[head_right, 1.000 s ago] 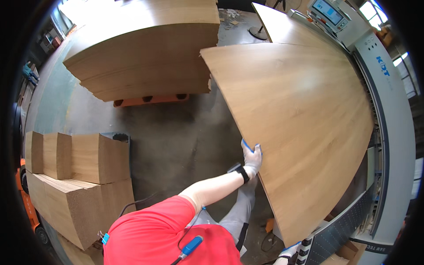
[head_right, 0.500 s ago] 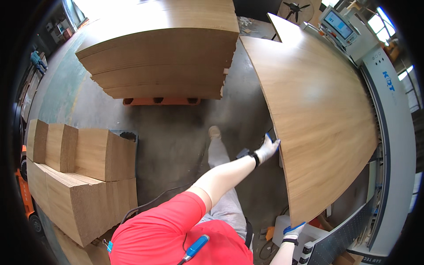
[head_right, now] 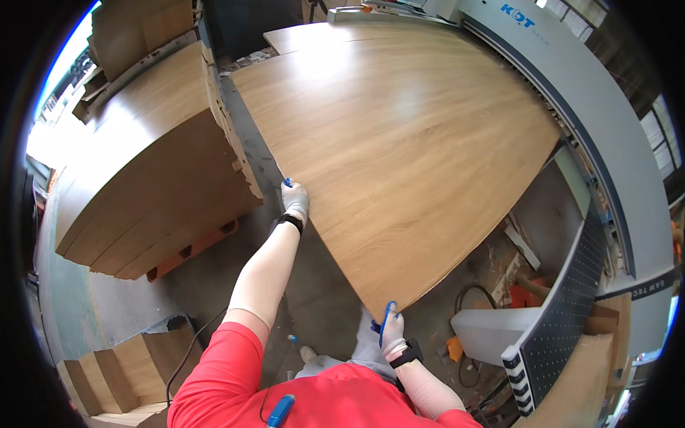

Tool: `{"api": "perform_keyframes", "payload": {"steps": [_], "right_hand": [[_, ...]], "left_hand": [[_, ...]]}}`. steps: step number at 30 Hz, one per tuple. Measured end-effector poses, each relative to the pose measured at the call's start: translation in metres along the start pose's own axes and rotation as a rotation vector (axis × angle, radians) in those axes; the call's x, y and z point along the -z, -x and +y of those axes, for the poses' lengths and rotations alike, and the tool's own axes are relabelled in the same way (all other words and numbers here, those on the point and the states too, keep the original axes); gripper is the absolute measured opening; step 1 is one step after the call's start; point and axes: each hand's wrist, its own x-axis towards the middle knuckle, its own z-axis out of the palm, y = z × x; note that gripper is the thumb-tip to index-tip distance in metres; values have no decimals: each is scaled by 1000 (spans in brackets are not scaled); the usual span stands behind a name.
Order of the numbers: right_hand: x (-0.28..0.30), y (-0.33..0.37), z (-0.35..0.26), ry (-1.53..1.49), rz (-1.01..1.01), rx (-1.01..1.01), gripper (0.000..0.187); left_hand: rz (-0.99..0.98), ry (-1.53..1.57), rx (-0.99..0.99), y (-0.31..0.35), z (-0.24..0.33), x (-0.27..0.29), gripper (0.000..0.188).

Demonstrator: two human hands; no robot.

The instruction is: The recorder moves large wood panels from a stack to a processing machine and later receives assistance adjusting wearable equipment.

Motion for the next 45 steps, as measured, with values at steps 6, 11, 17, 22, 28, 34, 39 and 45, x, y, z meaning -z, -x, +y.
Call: {"api": "perform_keyframes", "payload": {"steps": [6,11,17,22,28,34,39,45], "right_hand": [[105,-127,-98,221,-239,264,36],[206,-338,-243,534,187,931,29],[328,-506,-413,758,833,1535,39],[289,-524,-458,555,402,1499,44],[279,-534,-471,492,209,1337,45],[245,-592,-512,650,276,1272,46],[207,-644,-539,682,365,1216,53],[160,-714,-593,664,430,1181,55]], "left_hand": [[35,-239,-65,-37,14,-18,41],[224,-322,-158,-39,10,37,45],[89,-456,-146,144,-19,45,42],[134,-324,114,322,-62,111,49],[254,-351,199,315,-56,92,45],[182,-238,98,242,-58,54,48],[124,-220,88,204,-25,13,57],[-133,135,32,116,-25,-26,54]]}}
